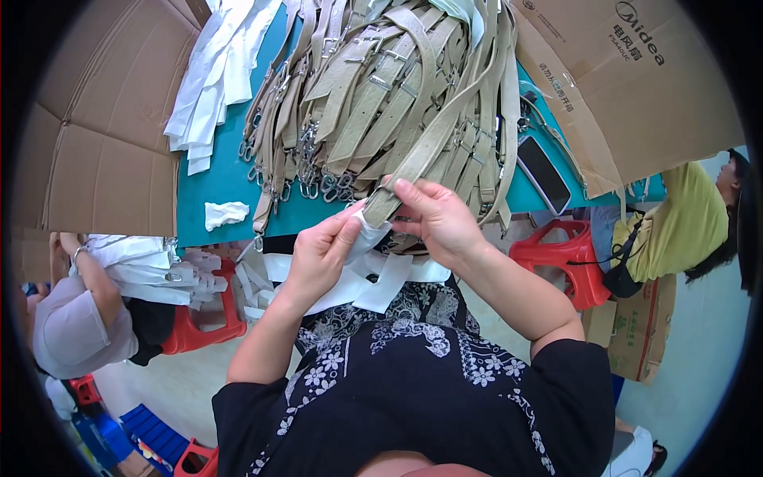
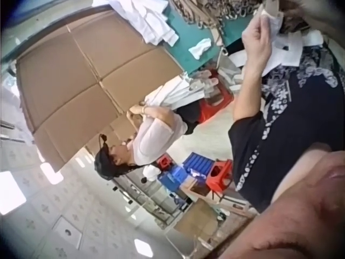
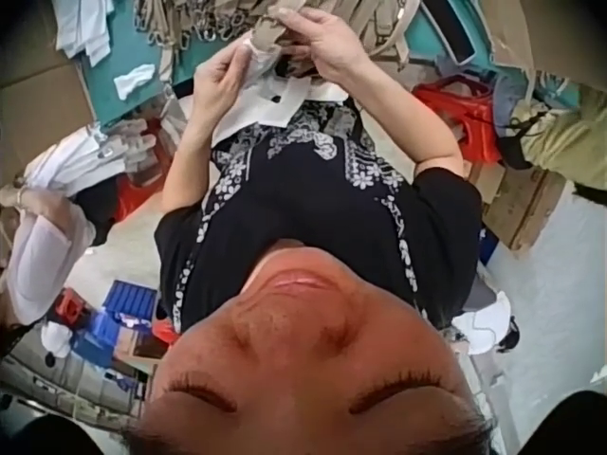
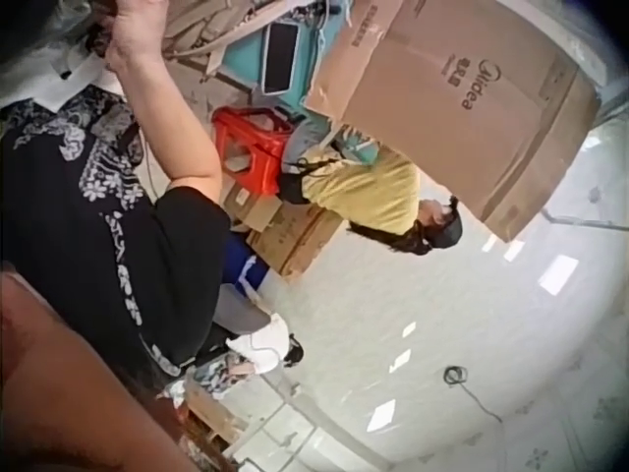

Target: The person is wrapping individual webbing belts in white tissue paper and organizing them on a workbench.

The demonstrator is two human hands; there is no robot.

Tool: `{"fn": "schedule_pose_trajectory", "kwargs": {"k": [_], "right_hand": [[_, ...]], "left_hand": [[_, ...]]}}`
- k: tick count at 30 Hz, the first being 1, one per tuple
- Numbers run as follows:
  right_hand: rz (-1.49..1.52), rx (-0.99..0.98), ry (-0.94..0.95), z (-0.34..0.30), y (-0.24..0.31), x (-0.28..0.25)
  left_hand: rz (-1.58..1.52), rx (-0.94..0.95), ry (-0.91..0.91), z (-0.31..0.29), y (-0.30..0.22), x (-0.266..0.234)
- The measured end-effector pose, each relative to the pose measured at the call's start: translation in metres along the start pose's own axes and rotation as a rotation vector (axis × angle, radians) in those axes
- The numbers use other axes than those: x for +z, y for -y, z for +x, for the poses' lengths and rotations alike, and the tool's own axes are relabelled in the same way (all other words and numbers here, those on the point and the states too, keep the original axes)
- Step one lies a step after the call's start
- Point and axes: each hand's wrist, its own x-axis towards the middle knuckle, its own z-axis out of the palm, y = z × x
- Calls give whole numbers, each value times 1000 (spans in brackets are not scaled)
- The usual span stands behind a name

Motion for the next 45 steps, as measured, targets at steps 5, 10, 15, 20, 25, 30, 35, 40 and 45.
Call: {"fn": "schedule_pose_trajectory", "kwargs": {"k": [5, 10, 15, 20, 25, 30, 35, 40, 45], "right_hand": [[-350, -275, 176, 6, 6, -6], [-291, -46, 189, -9, 18, -5], [-629, -65, 211, 0, -2, -17], [-297, -113, -7, -5, 13, -14], [-368, -331, 48, -2, -15, 3], [304, -132, 179, 15, 3, 18], [-38, -444, 229, 8, 38, 82], [-103, -396, 473, 9, 22, 124], [198, -317, 617, 7, 45, 118]], "left_hand": [[159, 10, 134, -1, -8, -4], [77, -36, 93, -1, -3, -3], [-98, -80, 167, 4, -4, 5], [-9, -127, 207, 2, 1, -6], [107, -126, 155, 1, -16, -15], [304, -56, 40, -9, -31, -33], [97, -1, -156, -17, -71, -67], [-30, 58, -81, -32, -108, -102], [730, -13, -269, -59, -133, -138]]}}
